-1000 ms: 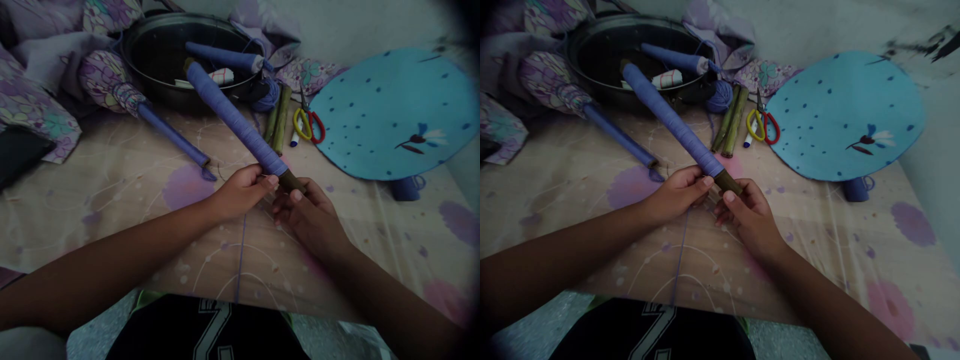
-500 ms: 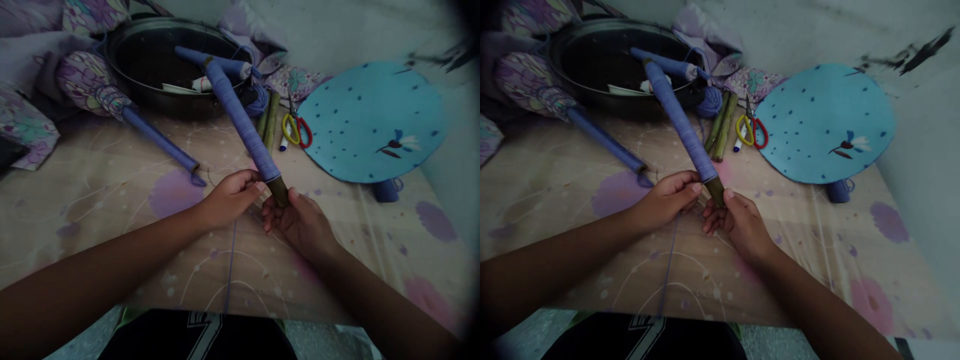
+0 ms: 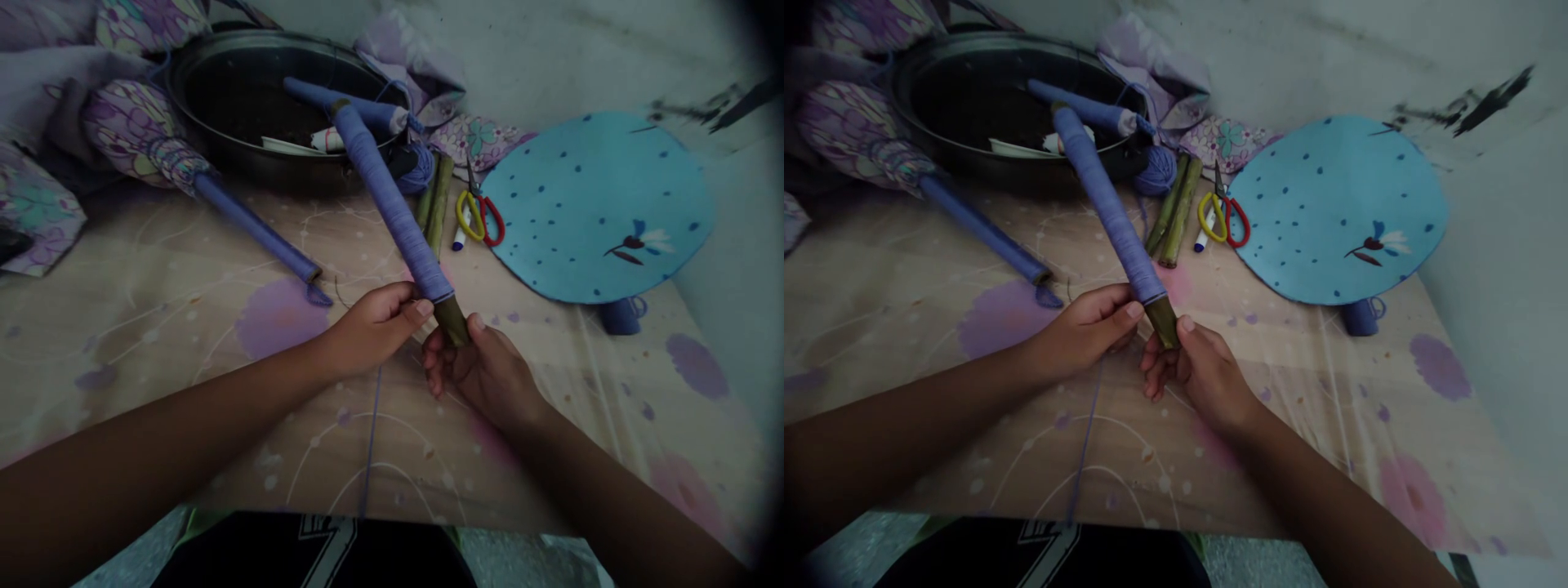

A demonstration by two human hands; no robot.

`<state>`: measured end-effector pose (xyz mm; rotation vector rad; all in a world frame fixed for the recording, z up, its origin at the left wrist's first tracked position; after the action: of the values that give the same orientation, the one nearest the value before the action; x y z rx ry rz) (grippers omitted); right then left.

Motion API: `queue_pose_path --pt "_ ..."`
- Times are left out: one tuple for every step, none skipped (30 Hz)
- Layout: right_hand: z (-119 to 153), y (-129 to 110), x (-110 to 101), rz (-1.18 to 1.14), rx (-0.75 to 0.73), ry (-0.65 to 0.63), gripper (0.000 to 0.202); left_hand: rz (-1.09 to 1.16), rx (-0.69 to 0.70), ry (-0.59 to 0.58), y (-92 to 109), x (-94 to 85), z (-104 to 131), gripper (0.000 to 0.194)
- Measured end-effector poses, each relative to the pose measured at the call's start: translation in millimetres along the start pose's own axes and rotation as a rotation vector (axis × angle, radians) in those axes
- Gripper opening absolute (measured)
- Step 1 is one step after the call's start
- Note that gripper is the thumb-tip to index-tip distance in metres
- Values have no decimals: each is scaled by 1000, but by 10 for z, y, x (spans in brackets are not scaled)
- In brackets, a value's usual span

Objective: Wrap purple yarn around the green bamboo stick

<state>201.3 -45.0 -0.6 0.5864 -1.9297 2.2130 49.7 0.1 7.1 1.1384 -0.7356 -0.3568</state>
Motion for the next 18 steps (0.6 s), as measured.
queue_pose_path --pt "-2 3 -1 6 -2 -21 46 0 1 -14 2 1 0 17" --pt "-4 6 -1 16 -3 -40 46 -3 1 -16 3 0 0 17" --pt "-7 10 -1 25 -6 -50 46 -12 -6 -9 3 -2 0 16" --pt "-9 13 1 33 -15 -49 45 -23 -13 11 2 -4 0 15" --pt "-11 15 3 39 -33 -32 43 -36 -18 43 1 -7 0 13" --pt "-11 16 6 42 -60 -3 40 -51 -22 79 0 -10 1 12" --pt "-11 14 9 42 -93 33 36 -67 -24 116 1 -12 1 11" --pt "-10 12 12 42 -128 68 34 -84 -21 151 2 -13 1 11" --pt "-7 9 15 41 -156 92 33 -100 -15 178 4 -13 1 10" --pt "-3 6 19 42 -173 103 33 -115 -7 197 5 -13 1 10" --pt "0 3 22 43 -180 101 33 -129 2 205 6 -13 0 10" --pt "3 1 25 43 -179 93 33 -139 9 207 6 -12 -1 11" --pt "5 0 25 41 -176 85 33 -141 15 208 5 -13 -1 10" --pt "5 -1 24 36 -169 81 31 -137 18 203 2 -14 -2 11" --pt "4 -2 22 28 -160 82 29 -126 18 191 -1 -14 -2 11" --pt "1 -3 18 18 -153 87 28 -112 18 176 -4 -15 -3 11" --pt "-3 -5 14 10 -147 95 27 -99 17 162 -7 -15 -3 12" --pt "-7 -7 10 5 -143 105 28 -87 23 153 -9 -16 -4 13"
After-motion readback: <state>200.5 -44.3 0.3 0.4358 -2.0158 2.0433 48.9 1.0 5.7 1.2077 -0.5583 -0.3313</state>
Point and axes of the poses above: each hand's wrist, its own z-axis away from the middle knuckle, its own x-axis out of the palm, y = z × x, the point moved 1 cm from there along -z, towards the middle knuckle, and after that the axes turned 14 degrees about -x, right-handed, at the moved point
